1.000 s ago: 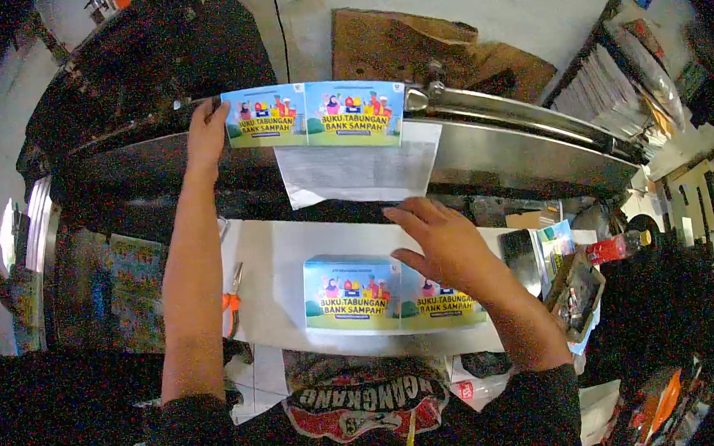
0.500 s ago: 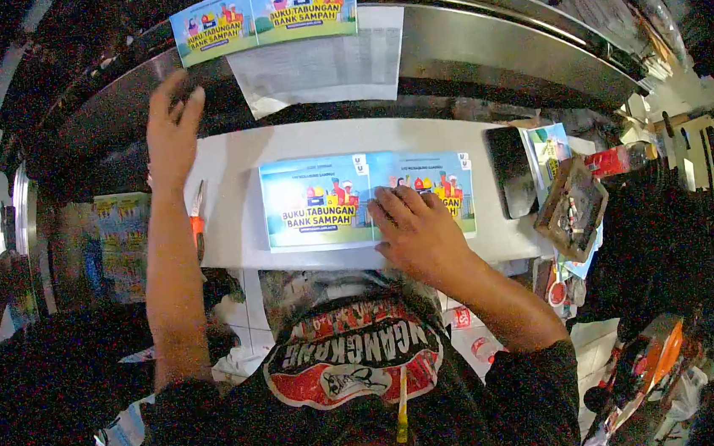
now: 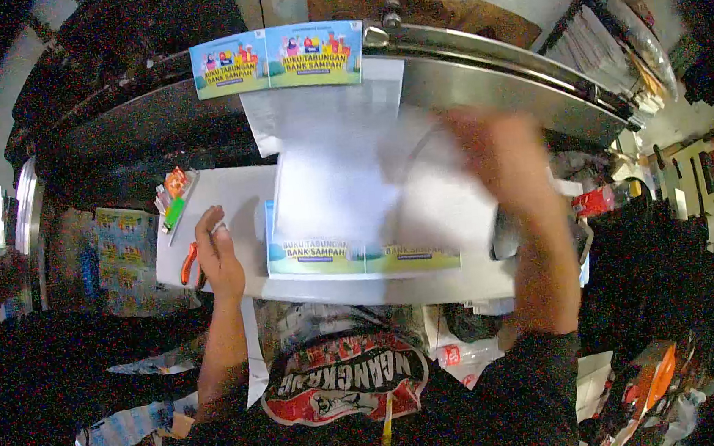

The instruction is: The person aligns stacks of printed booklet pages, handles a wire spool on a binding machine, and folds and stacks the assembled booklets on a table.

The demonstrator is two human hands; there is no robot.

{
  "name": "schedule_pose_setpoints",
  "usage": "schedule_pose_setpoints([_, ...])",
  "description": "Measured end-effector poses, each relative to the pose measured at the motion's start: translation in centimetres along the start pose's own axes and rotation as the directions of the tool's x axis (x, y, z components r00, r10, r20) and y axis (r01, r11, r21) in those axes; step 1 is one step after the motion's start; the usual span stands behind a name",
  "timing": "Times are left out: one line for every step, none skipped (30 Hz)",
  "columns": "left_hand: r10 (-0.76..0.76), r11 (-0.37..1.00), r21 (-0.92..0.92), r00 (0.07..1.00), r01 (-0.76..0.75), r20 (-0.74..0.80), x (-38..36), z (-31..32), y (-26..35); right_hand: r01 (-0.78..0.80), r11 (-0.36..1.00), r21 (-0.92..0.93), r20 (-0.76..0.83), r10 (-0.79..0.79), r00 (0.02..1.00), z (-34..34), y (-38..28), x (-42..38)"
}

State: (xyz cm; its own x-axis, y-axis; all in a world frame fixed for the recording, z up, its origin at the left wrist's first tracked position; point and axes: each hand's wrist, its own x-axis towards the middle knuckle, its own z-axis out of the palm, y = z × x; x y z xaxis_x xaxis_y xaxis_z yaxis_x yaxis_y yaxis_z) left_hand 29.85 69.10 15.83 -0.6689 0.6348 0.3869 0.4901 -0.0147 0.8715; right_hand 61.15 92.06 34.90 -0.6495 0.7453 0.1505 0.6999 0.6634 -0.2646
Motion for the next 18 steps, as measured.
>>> schedule_pose_setpoints([0.007, 1.000, -0.002, 1.000, -0.007, -0.013, -0.1, 0.1, -0.4, 0.129, 0.983, -0.133, -0.501, -0.179, 0.847, -0.7, 4.0, 1.3])
schedule_pose_setpoints([0.010, 0.999, 0.035, 1.000, -0.011, 0.018, -0.1, 0.1, -0.9, -0.079, 0.993, -0.092, -0.660, -0.001, 0.752, -2.9, 5.1, 1.6])
schedule_pose_setpoints([0.011, 0.997, 0.080, 0.999, -0.014, 0.041, 0.2, 0.0, -1.6, 0.037, 0.986, -0.161, -0.826, -0.155, 0.542, -4.2, 5.9, 3.1])
schedule_pose_setpoints([0.004, 0.990, 0.141, 0.999, -0.010, 0.045, -0.2, 0.5, -2.3, 0.015, 0.971, -0.239, -0.822, -0.210, 0.529, -4.7, 7.8, 4.0])
schedule_pose_setpoints([-0.008, 0.977, 0.214, 1.000, 0.002, 0.030, -0.4, 1.2, -2.4, 0.012, 0.952, -0.305, -0.817, -0.268, 0.510, -4.9, 10.1, 5.1])
schedule_pose_setpoints([0.042, 0.979, 0.195, 0.998, -0.051, 0.049, -0.2, 1.6, -1.9, -0.028, 0.929, -0.370, -0.760, -0.285, 0.585, -3.9, 12.6, 6.2])
schedule_pose_setpoints([0.089, 0.979, 0.176, 0.993, -0.101, 0.076, 0.1, 2.0, -1.5, -0.063, 0.895, -0.441, -0.693, -0.295, 0.657, -2.2, 15.4, 6.7])
schedule_pose_setpoints([0.117, 0.977, 0.170, 0.991, -0.127, 0.068, 0.3, 1.9, -1.4, -0.017, 0.906, -0.423, -0.615, -0.273, 0.740, 0.5, 19.2, 7.2])
schedule_pose_setpoints([0.146, 0.976, 0.155, 0.987, -0.156, 0.074, 0.4, 1.7, -1.4, 0.017, 0.912, -0.409, -0.522, -0.250, 0.816, 3.2, 21.3, 7.0])
schedule_pose_setpoints([0.118, 0.981, 0.144, 0.990, -0.129, 0.081, 0.6, 1.4, -0.9, 0.000, 0.939, -0.343, -0.460, -0.168, 0.872, 4.9, 20.3, 6.1])
schedule_pose_setpoints([0.093, 0.987, 0.121, 0.991, -0.104, 0.092, 0.8, 1.2, -0.3, -0.032, 0.957, -0.289, -0.385, -0.086, 0.919, 6.0, 19.5, 5.2])
schedule_pose_setpoints([0.110, 0.988, 0.104, 0.992, -0.116, 0.064, 1.0, 1.1, -0.2, -0.012, 0.959, -0.284, -0.384, -0.103, 0.917, 6.9, 20.1, 4.9])
schedule_pose_setpoints([0.105, 0.988, 0.111, 0.993, -0.111, 0.055, 0.5, 2.0, -0.6, -0.040, 0.962, -0.270, -0.344, -0.058, 0.937, 8.1, 22.1, 3.9])
schedule_pose_setpoints([0.108, 0.986, 0.117, 0.992, -0.116, 0.070, 0.2, 2.5, -0.7, -0.068, 0.964, -0.257, -0.298, -0.012, 0.955, 8.8, 23.1, 3.6])
schedule_pose_setpoints([0.115, 0.984, 0.125, 0.990, -0.126, 0.087, 0.4, 2.3, -0.9, -0.059, 0.967, -0.250, -0.294, -0.018, 0.956, 9.1, 22.3, 3.6])
schedule_pose_setpoints([0.097, 0.989, 0.108, 0.993, -0.104, 0.069, 0.2, 2.6, -0.7, -0.058, 0.971, -0.232, -0.251, -0.003, 0.968, 9.1, 21.8, 3.2])
schedule_pose_setpoints([0.095, 0.989, 0.110, 0.993, -0.102, 0.073, 0.3, 2.2, -0.8, -0.062, 0.974, -0.216, -0.210, 0.016, 0.978, 9.3, 20.9, 2.6])
schedule_pose_setpoints([0.103, 0.987, 0.111, 0.989, -0.114, 0.103, 0.5, 2.1, -1.0, -0.063, 0.974, -0.217, -0.209, 0.017, 0.978, 9.5, 19.4, 2.0])
